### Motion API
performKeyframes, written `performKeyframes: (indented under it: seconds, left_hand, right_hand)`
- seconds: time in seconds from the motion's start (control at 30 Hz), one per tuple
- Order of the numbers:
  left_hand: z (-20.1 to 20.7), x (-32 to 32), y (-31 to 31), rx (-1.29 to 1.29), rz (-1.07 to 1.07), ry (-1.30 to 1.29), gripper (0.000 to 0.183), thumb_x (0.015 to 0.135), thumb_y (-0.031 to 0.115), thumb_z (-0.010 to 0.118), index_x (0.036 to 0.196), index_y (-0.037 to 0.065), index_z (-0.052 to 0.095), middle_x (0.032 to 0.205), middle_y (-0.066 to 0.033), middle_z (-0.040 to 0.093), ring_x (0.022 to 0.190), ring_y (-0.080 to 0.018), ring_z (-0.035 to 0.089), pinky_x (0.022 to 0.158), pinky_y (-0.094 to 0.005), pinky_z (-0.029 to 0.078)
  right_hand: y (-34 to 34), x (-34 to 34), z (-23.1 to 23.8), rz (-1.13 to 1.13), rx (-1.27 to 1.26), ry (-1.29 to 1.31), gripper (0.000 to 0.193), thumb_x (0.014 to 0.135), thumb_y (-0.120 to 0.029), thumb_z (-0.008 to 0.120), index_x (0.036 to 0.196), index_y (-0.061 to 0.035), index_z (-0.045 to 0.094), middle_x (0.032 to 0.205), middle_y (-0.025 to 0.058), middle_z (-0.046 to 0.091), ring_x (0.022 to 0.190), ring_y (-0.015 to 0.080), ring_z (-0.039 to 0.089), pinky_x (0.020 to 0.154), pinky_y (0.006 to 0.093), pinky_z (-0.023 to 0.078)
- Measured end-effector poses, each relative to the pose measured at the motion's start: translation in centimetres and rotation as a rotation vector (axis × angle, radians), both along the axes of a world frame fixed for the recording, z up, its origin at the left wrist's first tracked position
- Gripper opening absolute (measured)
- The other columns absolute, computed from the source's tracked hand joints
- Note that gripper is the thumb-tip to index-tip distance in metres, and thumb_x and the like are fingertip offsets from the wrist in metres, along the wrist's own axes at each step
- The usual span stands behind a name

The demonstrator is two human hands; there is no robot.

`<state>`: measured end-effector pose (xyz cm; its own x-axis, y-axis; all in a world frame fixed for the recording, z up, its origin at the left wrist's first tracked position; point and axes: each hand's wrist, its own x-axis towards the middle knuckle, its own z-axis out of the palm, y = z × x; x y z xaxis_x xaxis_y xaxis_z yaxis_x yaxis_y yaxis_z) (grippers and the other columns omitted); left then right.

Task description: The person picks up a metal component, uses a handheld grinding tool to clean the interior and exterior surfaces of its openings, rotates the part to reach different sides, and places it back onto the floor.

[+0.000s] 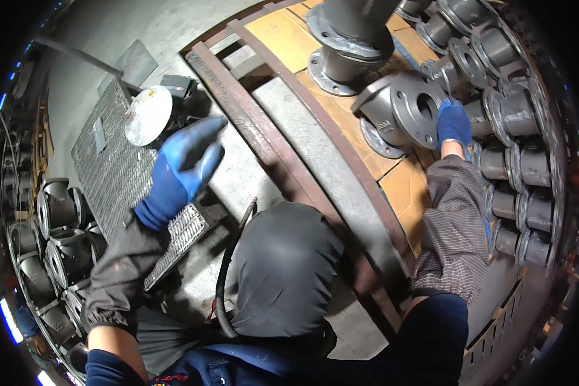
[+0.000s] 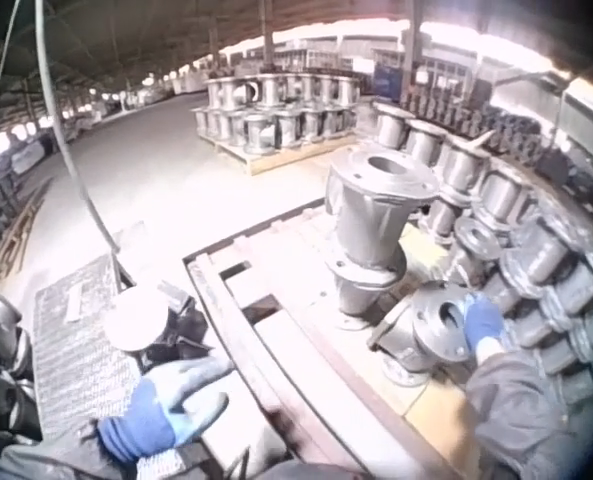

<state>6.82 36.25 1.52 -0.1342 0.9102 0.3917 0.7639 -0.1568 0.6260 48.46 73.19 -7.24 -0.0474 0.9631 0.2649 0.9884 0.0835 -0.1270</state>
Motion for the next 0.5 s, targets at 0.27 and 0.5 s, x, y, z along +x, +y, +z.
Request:
performKeyframes:
  seconds: [0.27,0.5]
  left_hand:
    - [-1.3,0.8,-14.0,-0.238,0.333,-0.287,0.032,0.084,0.026,0.061,0.108,0.006,0.066,0.098,-0.0170,0.067,0.080,-0.0327,0.066,0.075,-0.0375,0.053]
    - [-1.6,1.1,-25.1,-0.177,0.559,-0.184,0.028,0.085,0.026,0.061,0.109,0.012,0.066,0.091,-0.0142,0.068,0.077,-0.0320,0.066,0.069,-0.0389,0.054]
  right_hand:
    - [-6.0,4.4,-4.5,0.287,0.106,-0.042,0.029,0.093,-0.024,0.047,0.103,-0.0038,0.064,0.092,0.0214,0.064,0.086,0.0374,0.059,0.069,0.0422,0.048]
    - [-18.2,1.3,-9.8,0.534,0.110,0.170,0.030,0.095,-0.027,0.048,0.101,-0.0028,0.064,0.091,0.0134,0.065,0.083,0.0268,0.056,0.073,0.0340,0.046]
